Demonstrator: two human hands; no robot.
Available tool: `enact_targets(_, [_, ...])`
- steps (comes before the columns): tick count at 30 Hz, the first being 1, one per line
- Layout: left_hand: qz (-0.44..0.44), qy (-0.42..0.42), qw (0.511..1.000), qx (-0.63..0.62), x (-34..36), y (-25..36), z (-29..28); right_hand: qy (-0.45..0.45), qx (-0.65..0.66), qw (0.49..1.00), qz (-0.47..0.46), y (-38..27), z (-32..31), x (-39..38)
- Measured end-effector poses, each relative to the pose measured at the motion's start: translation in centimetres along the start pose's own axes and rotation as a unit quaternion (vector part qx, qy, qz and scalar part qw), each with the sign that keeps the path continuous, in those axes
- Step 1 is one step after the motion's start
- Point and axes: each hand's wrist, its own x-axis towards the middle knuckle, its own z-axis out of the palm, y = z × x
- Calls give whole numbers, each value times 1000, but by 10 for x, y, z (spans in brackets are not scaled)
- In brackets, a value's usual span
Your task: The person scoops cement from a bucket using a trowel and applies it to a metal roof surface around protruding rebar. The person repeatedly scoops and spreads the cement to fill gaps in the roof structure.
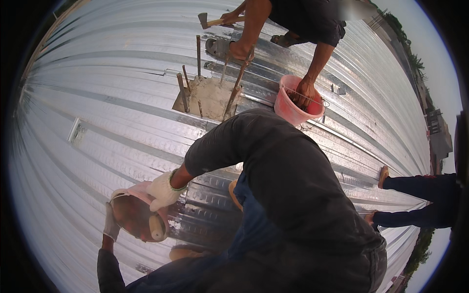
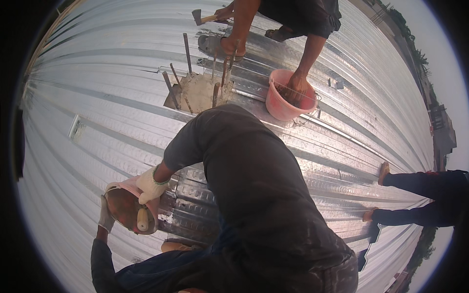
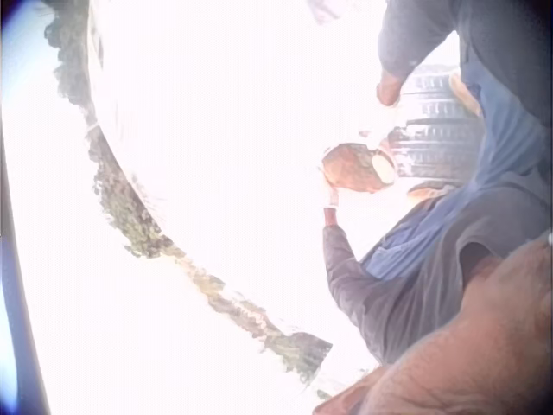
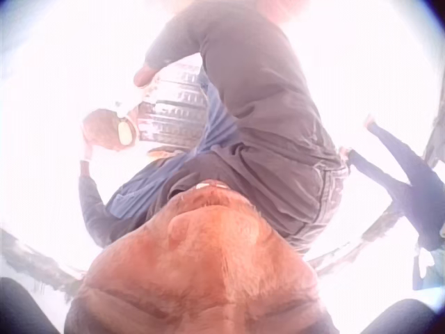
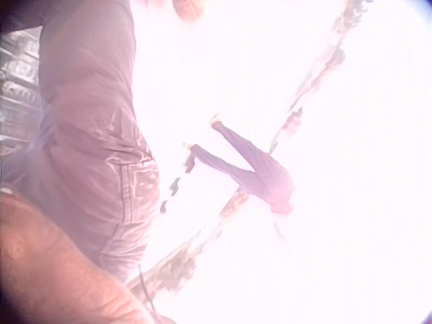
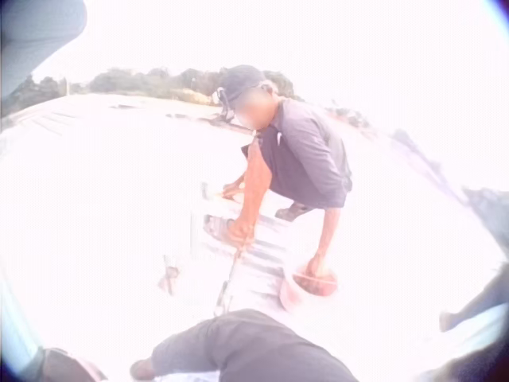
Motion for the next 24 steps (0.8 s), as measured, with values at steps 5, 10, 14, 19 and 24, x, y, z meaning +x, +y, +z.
enact_targets(5, [-23,-5,998,-59,-11,-14,6,1,-37,999,16,-5,-5,-4])
enact_targets(10, [-21,146,976,162,-43,8,37,45,-22,999,-10,-13,2,6])
enact_targets(14, [-10,245,934,258,-64,30,59,38,2,998,51,-34,-13,-2])
enact_targets(19, [92,241,949,182,-52,50,128,11,-153,975,162,-24,-50,-28])
enact_targets(24, [82,222,960,147,-78,81,192,34,-236,963,128,-65,-54,-63])
